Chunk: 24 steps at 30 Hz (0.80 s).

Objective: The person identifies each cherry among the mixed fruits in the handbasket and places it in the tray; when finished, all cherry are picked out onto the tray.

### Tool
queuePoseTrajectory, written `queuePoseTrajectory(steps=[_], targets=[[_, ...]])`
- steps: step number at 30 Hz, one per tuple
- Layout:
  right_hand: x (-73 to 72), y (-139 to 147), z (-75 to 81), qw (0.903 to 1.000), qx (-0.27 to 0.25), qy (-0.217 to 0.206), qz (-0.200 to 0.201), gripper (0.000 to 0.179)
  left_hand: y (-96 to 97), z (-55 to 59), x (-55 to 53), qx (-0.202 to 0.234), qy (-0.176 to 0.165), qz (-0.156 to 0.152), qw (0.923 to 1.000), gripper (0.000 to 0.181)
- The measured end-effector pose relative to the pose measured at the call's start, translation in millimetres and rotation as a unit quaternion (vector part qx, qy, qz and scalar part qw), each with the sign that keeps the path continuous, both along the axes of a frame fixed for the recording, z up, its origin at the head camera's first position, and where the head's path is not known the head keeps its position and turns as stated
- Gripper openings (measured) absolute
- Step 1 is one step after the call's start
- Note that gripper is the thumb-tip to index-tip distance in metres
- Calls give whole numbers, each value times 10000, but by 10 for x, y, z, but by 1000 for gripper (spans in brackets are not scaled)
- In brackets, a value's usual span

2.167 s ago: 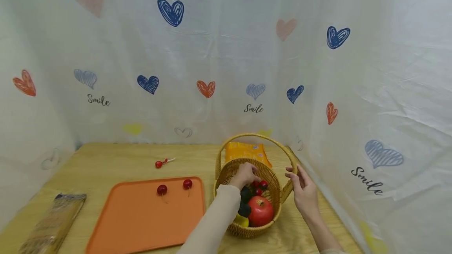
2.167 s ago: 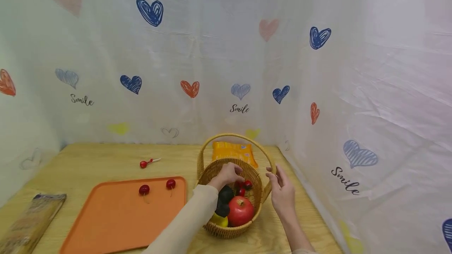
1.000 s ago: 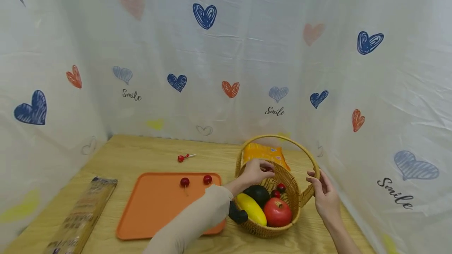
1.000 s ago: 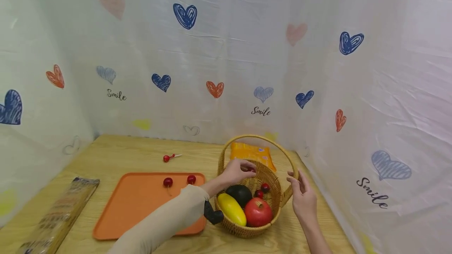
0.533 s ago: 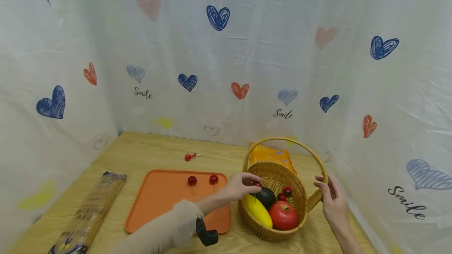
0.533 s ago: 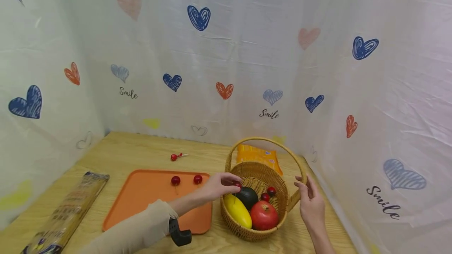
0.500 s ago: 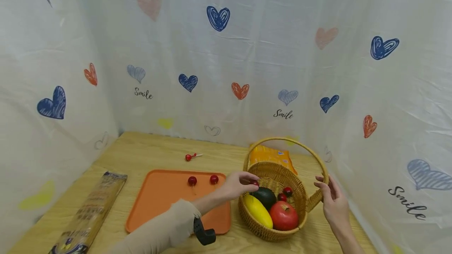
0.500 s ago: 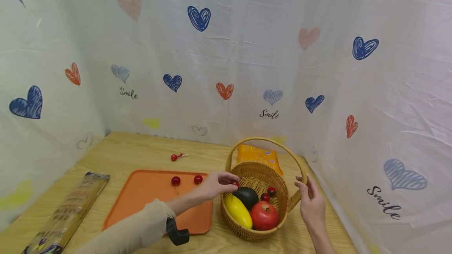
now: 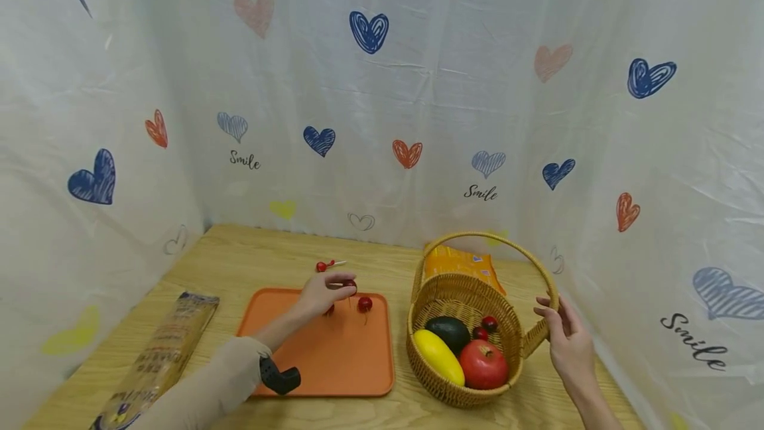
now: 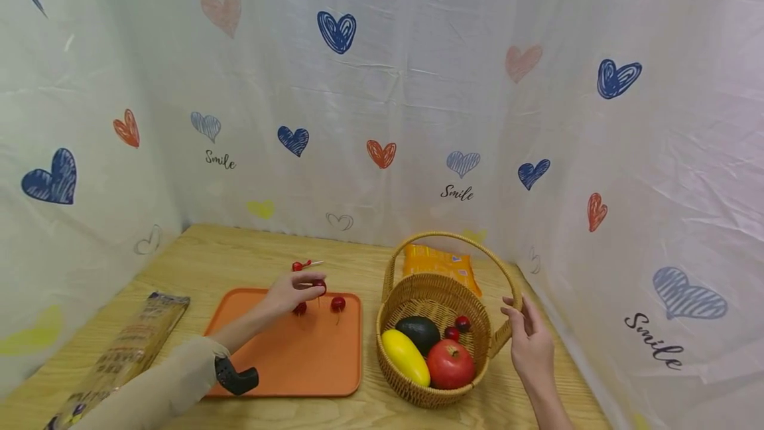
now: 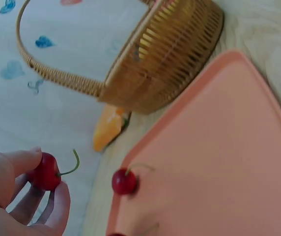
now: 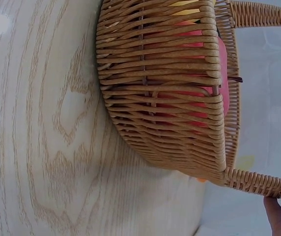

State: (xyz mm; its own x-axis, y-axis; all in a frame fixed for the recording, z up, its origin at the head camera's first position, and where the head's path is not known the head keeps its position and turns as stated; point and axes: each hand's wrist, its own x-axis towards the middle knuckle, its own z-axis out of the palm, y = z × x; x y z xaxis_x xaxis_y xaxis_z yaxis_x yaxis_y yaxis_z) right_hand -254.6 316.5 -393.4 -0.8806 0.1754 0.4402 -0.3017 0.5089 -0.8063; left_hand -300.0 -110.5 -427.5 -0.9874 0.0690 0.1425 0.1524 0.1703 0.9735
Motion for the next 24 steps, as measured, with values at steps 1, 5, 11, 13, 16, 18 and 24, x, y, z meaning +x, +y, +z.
queuePoseTrajectory(steps=[1,5,11,13,16,18,24], targets=[[3,4,1,10000,0,17,9,48,-51,-4,4,-9,-14,65,10000,29],[7,-1,-3,9999,-94,74,96,48,-236,-12,19,-75,-116,176,9998,31],[-14,-21,-23,9995,-200,203,125,46,-651,-112,20,-761,-91,595,9953,37],[-19,-24,-29,9995,-183,244,100,46,-804,-164,32,-1093,-68,760,9911,39],[-20,-28,-36,9996,-99,268,67,45,-985,-255,57,-1673,-7,974,9811,36],[-19,-28,-41,9996,-38,272,54,45,-1065,-317,63,-2032,41,1006,9739,32],[-19,-30,-37,9995,-51,312,69,45,-1164,-453,32,-2819,250,981,9541,23]])
